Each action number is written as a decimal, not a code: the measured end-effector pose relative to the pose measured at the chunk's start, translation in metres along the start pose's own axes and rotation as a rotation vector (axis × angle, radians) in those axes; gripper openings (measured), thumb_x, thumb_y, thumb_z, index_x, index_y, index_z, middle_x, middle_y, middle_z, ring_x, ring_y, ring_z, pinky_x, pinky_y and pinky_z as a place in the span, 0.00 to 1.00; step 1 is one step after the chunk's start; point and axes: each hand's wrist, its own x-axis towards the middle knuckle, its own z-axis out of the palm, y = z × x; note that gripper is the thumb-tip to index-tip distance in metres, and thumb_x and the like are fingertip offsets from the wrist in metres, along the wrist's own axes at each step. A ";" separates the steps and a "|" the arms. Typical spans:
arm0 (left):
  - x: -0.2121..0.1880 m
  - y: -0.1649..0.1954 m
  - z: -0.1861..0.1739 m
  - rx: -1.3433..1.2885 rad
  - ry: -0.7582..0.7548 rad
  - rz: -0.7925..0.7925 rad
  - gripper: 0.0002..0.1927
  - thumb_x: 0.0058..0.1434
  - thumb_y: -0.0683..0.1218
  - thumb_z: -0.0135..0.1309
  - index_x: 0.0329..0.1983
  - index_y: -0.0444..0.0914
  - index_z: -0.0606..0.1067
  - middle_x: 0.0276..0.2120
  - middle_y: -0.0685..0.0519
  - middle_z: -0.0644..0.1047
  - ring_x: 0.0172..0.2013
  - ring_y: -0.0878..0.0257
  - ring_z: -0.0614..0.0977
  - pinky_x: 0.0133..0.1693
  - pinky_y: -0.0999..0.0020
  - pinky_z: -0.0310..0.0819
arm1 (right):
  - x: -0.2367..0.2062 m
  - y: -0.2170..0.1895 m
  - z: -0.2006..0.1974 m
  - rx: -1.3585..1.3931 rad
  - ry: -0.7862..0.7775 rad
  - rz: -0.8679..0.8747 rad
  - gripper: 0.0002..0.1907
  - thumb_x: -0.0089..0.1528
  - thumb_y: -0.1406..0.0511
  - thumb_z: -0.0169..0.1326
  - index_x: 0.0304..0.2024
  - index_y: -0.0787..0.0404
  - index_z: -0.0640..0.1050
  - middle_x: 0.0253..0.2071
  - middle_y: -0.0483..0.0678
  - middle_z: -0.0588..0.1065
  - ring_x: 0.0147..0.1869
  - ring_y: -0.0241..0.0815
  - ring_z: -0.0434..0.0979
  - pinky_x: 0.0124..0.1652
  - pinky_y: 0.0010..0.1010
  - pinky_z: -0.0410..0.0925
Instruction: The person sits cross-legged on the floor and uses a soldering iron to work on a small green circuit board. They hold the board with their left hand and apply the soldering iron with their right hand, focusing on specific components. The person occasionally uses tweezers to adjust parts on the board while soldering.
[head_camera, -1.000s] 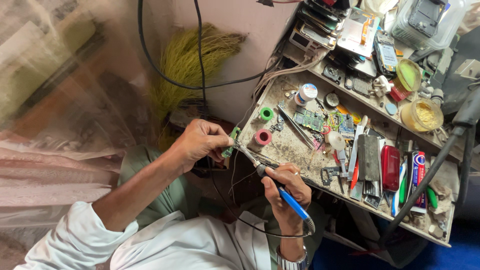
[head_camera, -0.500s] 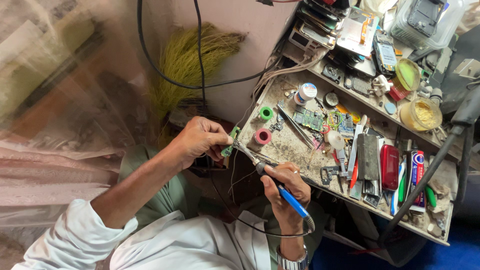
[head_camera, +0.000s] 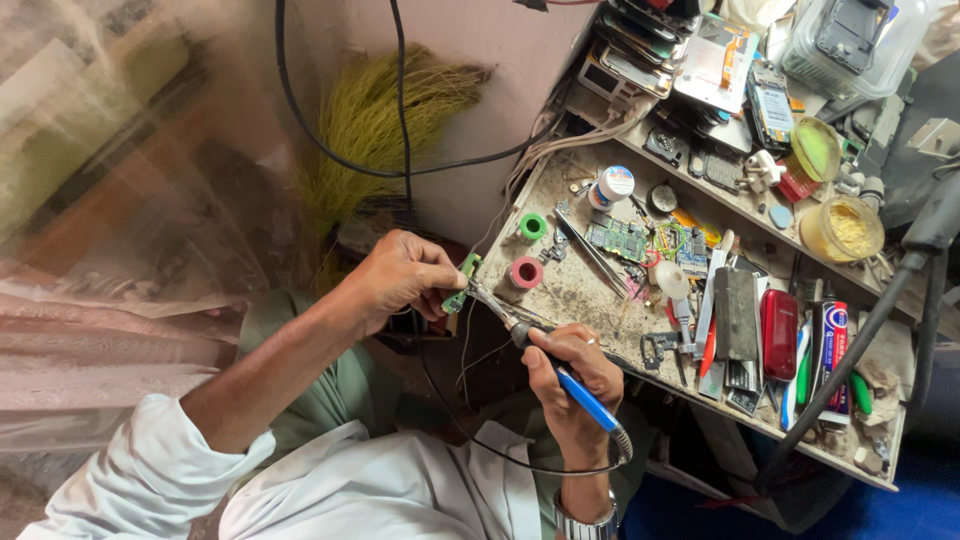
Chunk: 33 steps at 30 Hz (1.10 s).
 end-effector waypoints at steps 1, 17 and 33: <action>0.000 0.000 0.000 0.003 -0.002 0.002 0.07 0.55 0.43 0.63 0.27 0.33 0.82 0.19 0.50 0.79 0.19 0.65 0.80 0.23 0.71 0.79 | 0.000 0.000 0.000 0.003 0.006 0.017 0.09 0.57 0.75 0.61 0.41 0.66 0.82 0.30 0.45 0.78 0.38 0.35 0.73 0.52 0.27 0.66; -0.007 -0.004 0.004 -0.019 0.037 0.021 0.08 0.56 0.43 0.62 0.25 0.33 0.80 0.19 0.52 0.78 0.19 0.66 0.80 0.24 0.72 0.79 | -0.007 0.003 -0.004 0.120 0.042 0.092 0.08 0.60 0.71 0.60 0.43 0.66 0.82 0.29 0.47 0.80 0.42 0.35 0.75 0.44 0.25 0.69; -0.002 -0.020 0.005 -0.059 0.042 0.087 0.08 0.58 0.44 0.62 0.28 0.33 0.80 0.22 0.56 0.78 0.21 0.68 0.79 0.26 0.72 0.78 | -0.008 0.005 -0.005 0.072 0.039 0.044 0.08 0.61 0.72 0.60 0.43 0.67 0.82 0.31 0.48 0.79 0.42 0.36 0.77 0.43 0.24 0.70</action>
